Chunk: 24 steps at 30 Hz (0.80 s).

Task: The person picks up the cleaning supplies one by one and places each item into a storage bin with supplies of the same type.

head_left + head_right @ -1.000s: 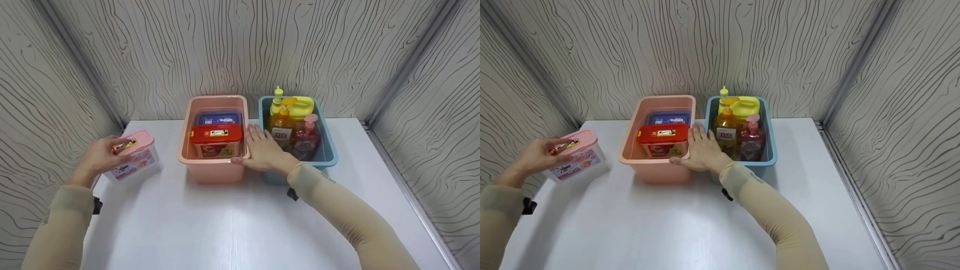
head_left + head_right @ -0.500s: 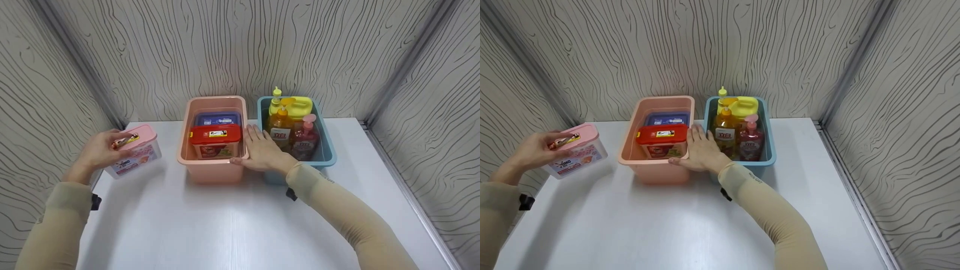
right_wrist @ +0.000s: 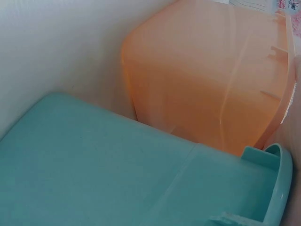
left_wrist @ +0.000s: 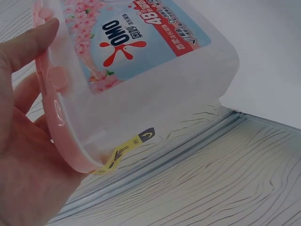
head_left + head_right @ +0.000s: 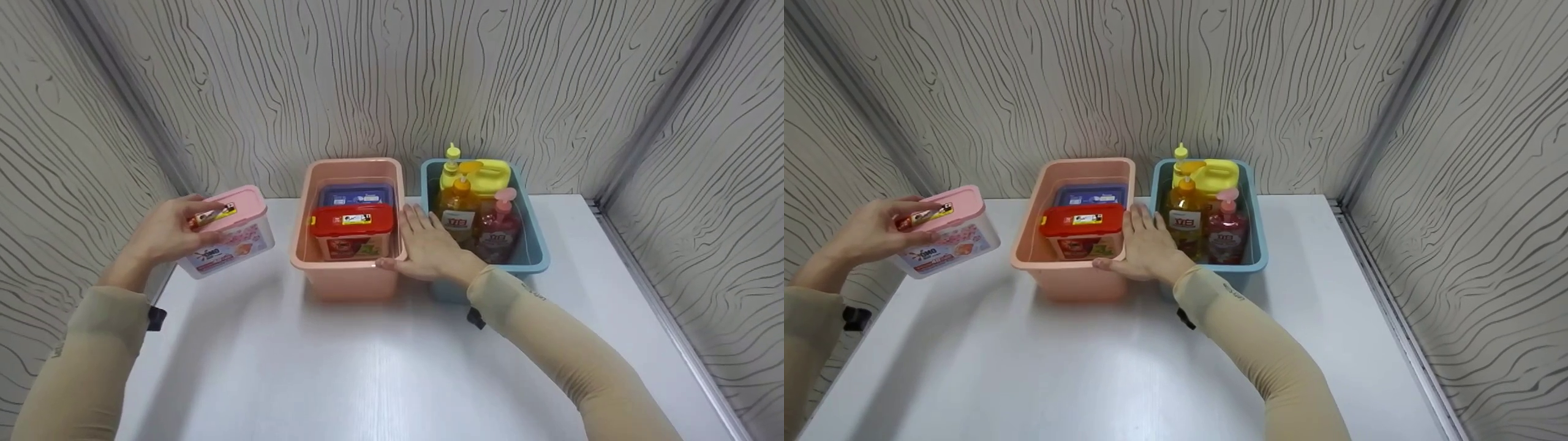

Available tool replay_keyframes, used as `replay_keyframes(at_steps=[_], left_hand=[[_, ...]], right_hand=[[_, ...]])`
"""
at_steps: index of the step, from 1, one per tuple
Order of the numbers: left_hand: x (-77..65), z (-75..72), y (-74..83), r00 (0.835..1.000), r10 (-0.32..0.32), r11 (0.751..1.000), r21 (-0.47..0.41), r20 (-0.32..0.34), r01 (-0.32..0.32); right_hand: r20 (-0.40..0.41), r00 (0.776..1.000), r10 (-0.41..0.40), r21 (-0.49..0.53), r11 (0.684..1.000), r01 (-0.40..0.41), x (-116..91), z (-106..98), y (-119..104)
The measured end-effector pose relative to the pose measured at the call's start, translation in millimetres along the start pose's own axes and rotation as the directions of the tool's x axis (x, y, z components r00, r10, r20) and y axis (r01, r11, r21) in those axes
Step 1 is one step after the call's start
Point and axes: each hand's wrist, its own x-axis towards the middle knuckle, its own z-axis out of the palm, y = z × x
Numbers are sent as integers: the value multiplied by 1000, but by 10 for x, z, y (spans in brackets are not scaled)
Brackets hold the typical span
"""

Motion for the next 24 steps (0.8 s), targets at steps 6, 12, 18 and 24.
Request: replay_keyframes(at_steps=[6, 12, 18, 24], left_hand=[[37, -71, 164, 998, 58, 998, 3, -16, -58], [93, -104, 348, 993, 111, 993, 30, -37, -110], [149, -104, 544, 993, 113, 993, 27, -23, -113], [201, -74, 738, 989, 151, 989, 1, -4, -151]], right_hand=[[-2, 1000, -4, -10, 1000, 4, -1, -6, -4], [-18, 1000, -26, -19, 999, 26, -10, 6, 10], [-34, 999, -41, -29, 999, 40, -19, 10, 19], [-21, 999, -33, -15, 999, 32, -11, 5, 14]])
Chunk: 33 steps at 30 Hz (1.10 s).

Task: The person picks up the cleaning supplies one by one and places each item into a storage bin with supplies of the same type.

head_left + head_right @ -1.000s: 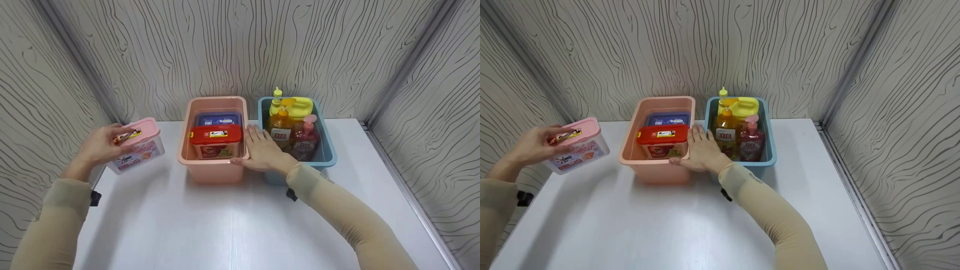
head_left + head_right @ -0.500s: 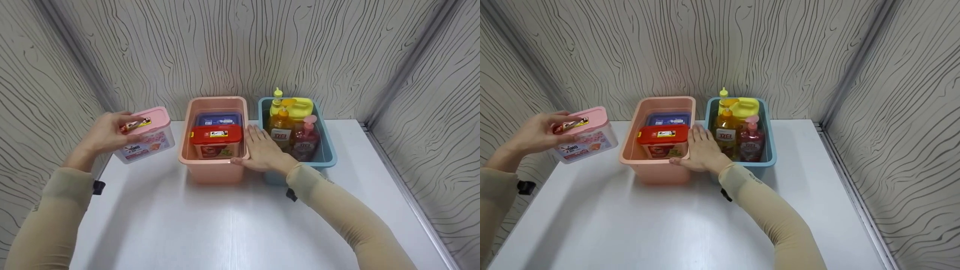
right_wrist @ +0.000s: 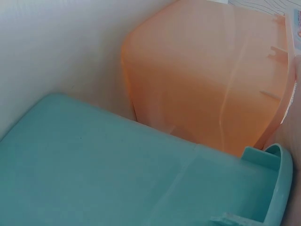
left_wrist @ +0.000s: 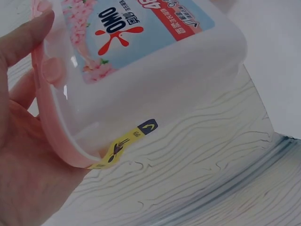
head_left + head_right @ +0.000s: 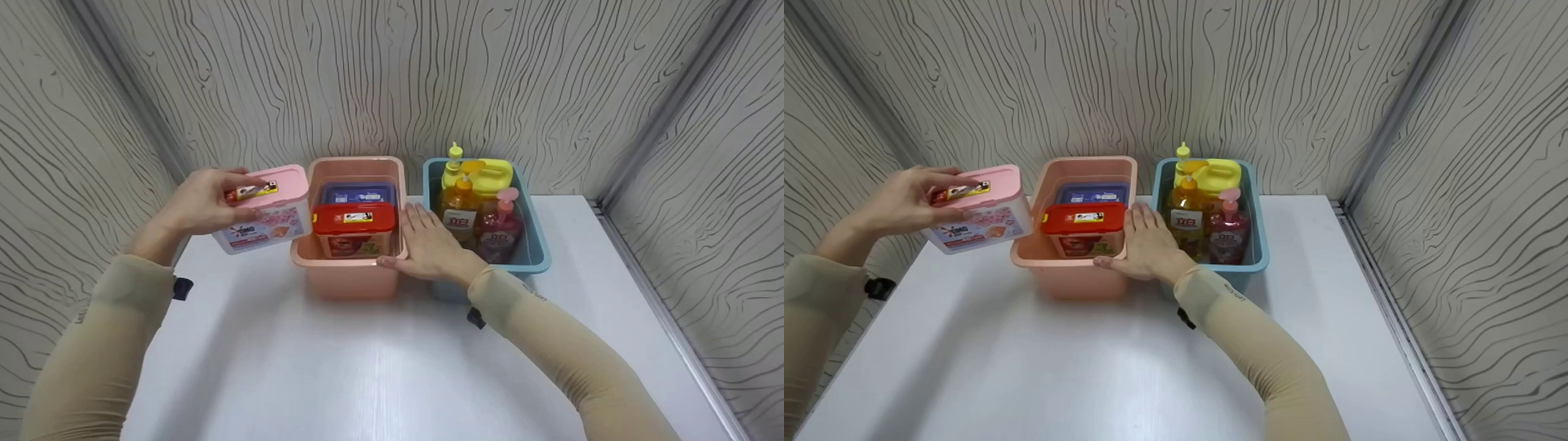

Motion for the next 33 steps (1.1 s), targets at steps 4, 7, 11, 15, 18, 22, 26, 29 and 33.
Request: replay_keyframes(at_steps=[4, 7, 11, 15, 18, 22, 26, 29, 33], left_hand=[[77, 34, 118, 1000, 24, 1000, -11, 6, -24], [146, 68, 195, 999, 47, 999, -6, 13, -47], [219, 110, 274, 997, 80, 997, -5, 23, -80], [280, 150, 334, 994, 108, 994, -8, 28, -108], [323, 189, 370, 989, 144, 990, 1, 24, -144], [379, 255, 424, 984, 177, 984, 0, 34, -177], [430, 324, 483, 979, 195, 981, -14, 51, -195], [472, 377, 523, 975, 216, 976, -20, 53, -215], [516, 446, 568, 967, 245, 969, -29, 65, -244]], right_hand=[[5, 1000, 9, 3, 1000, -9, 4, 1, -1], [7, 1000, 15, 8, 1000, -15, 9, 8, 2], [3, 1000, 10, 4, 1000, -10, 13, 15, -3], [3, 1000, 8, 1, 1000, -8, 10, 8, -10], [9, 1000, 12, 1, 1000, -12, 8, -3, -12], [14, 1000, 15, 9, 1000, -15, 4, -6, -7], [9, 1000, 14, 19, 1000, -14, 6, 0, -4], [2, 1000, 9, 18, 1000, -9, 10, 7, 6], [0, 1000, -4, 18, 1000, 4, 6, 11, 21]])
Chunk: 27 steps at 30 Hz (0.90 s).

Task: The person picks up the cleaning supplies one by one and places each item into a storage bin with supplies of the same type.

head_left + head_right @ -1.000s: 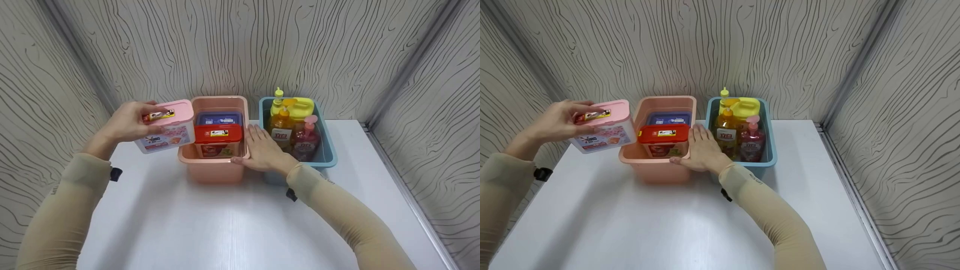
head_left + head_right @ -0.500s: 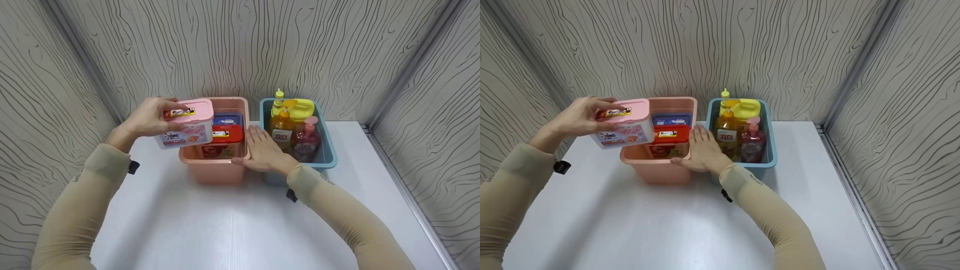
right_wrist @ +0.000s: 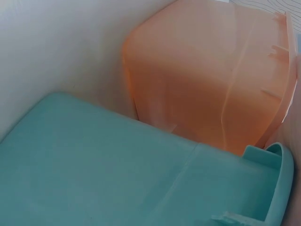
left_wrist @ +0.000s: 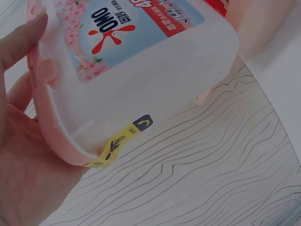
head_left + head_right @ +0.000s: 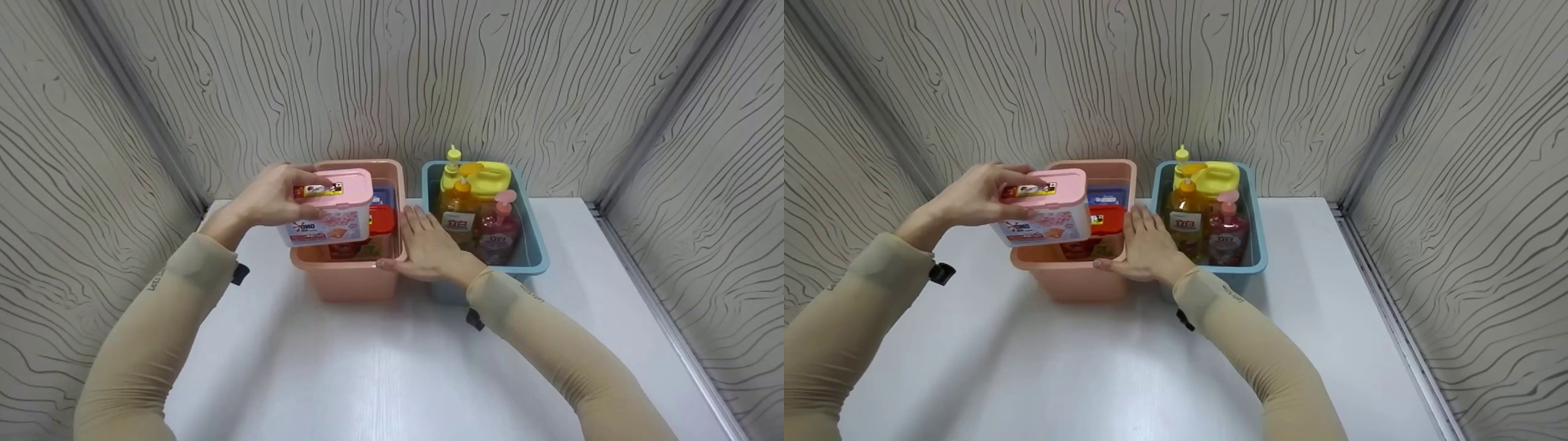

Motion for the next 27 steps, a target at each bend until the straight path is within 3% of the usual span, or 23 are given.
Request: replay_keyframes(at_steps=[11, 17, 27], left_hand=[[114, 153, 90, 999, 1, 1000, 12, 36, -2], [184, 245, 134, 997, 55, 998, 16, 52, -56], [225, 445, 103, 995, 62, 998, 23, 79, -64]], right_hand=[[-12, 1000, 5, -8, 1000, -5, -25, -7, -12], [-20, 1000, -7, -15, 1000, 6, -30, -10, 0], [-9, 1000, -4, -10, 1000, 4, -19, -7, -6]])
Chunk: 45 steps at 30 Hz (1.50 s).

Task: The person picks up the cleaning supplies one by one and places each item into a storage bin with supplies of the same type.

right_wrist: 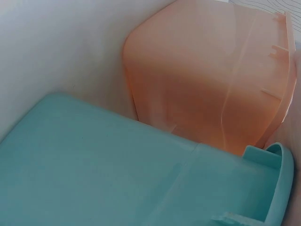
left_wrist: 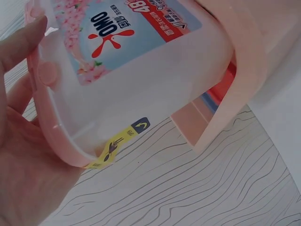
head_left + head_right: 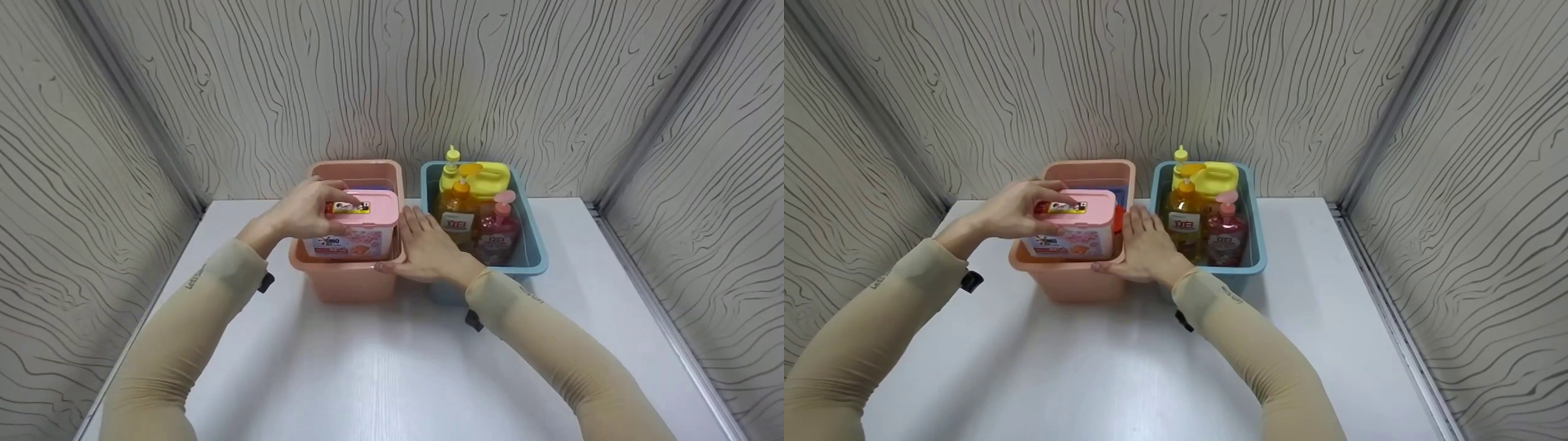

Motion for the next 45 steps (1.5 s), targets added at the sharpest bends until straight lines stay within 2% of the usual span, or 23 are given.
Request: replay_keyframes(at_steps=[8, 21, 33, 45], left_hand=[[-14, 136, -78, 999, -52, 999, -8, 16, 52], [0, 369, -239, 997, -58, 998, 29, 49, 57], [56, 543, -249, 983, -160, 987, 34, 89, 157], [152, 678, -267, 974, -180, 983, 54, 139, 175]], right_hand=[[10, 1000, 20, 0, 1000, -20, 4, 3, -11], [22, 999, 26, -2, 1000, -26, 20, 11, -6], [41, 999, 31, 5, 999, -31, 20, -4, -10], [22, 999, 28, 8, 1000, -29, 26, 13, -7]])
